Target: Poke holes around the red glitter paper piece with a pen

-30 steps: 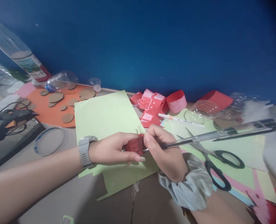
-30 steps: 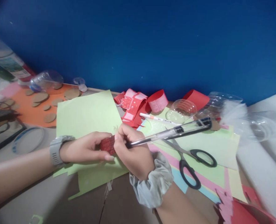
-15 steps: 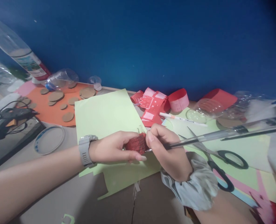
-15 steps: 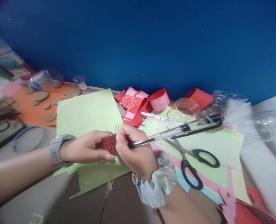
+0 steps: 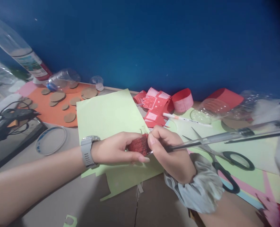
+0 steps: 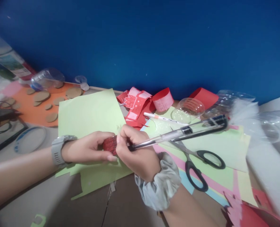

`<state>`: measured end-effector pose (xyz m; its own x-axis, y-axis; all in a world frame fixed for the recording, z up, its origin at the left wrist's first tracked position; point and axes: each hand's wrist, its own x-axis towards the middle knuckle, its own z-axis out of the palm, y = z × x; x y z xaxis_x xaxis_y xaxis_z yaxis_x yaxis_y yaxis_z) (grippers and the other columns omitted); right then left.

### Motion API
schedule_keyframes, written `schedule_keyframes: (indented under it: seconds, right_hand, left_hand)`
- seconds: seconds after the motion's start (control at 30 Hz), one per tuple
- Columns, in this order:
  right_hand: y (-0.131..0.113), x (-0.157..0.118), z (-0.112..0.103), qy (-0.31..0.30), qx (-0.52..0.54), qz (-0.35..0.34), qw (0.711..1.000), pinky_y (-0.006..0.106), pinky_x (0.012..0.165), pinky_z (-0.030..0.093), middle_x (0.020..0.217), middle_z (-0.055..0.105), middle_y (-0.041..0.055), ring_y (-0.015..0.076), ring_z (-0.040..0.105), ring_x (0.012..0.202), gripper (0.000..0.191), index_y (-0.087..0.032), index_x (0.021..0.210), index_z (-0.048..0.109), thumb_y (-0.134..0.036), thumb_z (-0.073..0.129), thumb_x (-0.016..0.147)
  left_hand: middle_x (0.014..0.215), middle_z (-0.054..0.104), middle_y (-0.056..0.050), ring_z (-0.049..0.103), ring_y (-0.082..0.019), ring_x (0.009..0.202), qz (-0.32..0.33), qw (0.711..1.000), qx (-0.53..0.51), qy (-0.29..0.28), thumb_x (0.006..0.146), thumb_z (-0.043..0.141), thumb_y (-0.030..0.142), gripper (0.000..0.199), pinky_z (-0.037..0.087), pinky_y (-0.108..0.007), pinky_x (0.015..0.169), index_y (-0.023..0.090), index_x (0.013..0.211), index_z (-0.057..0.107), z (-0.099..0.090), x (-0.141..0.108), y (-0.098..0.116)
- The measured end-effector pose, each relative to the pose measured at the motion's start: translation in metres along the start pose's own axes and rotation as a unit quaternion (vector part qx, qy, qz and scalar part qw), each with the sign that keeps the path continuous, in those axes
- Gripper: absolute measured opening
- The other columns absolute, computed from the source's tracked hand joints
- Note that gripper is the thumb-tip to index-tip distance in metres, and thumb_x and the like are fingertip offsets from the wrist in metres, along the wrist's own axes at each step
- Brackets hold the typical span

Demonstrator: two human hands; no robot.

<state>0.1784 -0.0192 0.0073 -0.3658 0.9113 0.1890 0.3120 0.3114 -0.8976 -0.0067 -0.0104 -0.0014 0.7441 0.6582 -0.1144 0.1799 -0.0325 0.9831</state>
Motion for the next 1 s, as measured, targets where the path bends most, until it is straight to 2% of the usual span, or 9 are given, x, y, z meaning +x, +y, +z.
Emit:
schedule_keyframes:
  seconds: [1.0]
  right_hand:
    - [0.0020, -0.0012, 0.0002, -0.003, 0.021, 0.006, 1.000, 0.022, 0.047, 0.029, 0.054, 0.036, -0.0056, 0.0082, 0.034, 0.049, 0.024, -0.020, 0.060, 0.038, -0.011, 0.046, 0.081]
  left_hand:
    - [0.070, 0.062, 0.000, 0.057, -0.011, 0.060, -0.008, 1.000, 0.003, 0.002, 0.084, 0.065, 0.037, 0.026, 0.044, -0.021, 0.054, 0.013, 0.086, 0.054, -0.0006, 0.0004, 0.0004]
